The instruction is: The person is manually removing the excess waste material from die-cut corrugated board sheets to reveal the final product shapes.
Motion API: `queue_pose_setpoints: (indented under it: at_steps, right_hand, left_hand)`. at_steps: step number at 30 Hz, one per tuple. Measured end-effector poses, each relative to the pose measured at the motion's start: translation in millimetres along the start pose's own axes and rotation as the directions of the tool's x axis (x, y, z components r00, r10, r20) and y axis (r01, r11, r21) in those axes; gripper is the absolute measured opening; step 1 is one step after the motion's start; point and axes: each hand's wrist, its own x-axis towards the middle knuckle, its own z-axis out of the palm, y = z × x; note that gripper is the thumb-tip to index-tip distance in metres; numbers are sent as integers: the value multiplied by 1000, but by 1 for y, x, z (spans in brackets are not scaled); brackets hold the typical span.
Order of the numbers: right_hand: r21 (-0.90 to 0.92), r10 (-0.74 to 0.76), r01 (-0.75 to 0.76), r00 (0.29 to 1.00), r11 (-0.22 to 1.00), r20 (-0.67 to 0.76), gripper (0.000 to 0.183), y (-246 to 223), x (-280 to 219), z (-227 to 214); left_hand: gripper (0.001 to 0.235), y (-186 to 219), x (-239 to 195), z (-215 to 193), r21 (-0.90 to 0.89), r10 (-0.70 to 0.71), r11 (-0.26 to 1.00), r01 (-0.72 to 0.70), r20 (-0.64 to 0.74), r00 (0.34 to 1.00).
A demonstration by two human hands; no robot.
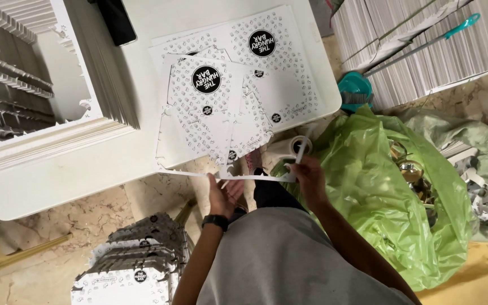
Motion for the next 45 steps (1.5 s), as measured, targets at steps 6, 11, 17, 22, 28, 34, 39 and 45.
queue_pose_setpoints:
  at_steps: [6, 11, 17, 22, 28, 34, 39, 45]
  right_hand:
    - [-209, 169, -137, 975, 968, 142, 31, 56, 14, -6]
    - [543, 366, -415, 909, 730, 202, 7, 46, 11, -5]
    - [720, 509, -529, 814, 449, 281, 34, 50, 44, -3]
    - [122, 147, -190, 944, 974, 294, 14, 202, 76, -4]
    - [108, 725, -813, 563, 572, 397, 17, 237, 68, 17]
    - [522, 713, -655, 691, 547, 120, 22, 230, 94, -45]
    - [550, 642, -508, 763, 662, -69, 29, 156, 79, -70]
    - [723, 521, -197, 814, 662, -255, 23, 127, 98, -89]
  left_hand:
    - [30, -47, 57, -24, 168, 7, 986, -24, 99, 995]
    - [21, -48, 79, -51, 230, 195, 954, -194, 21, 981]
    - [20, -35, 66, -70, 275, 261, 923, -268, 62, 963]
    - [19, -31, 60, -69, 289, 272, 914, -285, 84, 959]
    - [28, -26, 59, -79, 295, 259, 914, -280, 109, 960]
    - [27, -18, 51, -82, 340, 278, 884, -321, 171, 945]
    - [24, -28, 59, -80, 365, 293, 866, -341, 183, 938]
    - [31, -30, 64, -80, 365, 309, 854, -370, 216, 926]
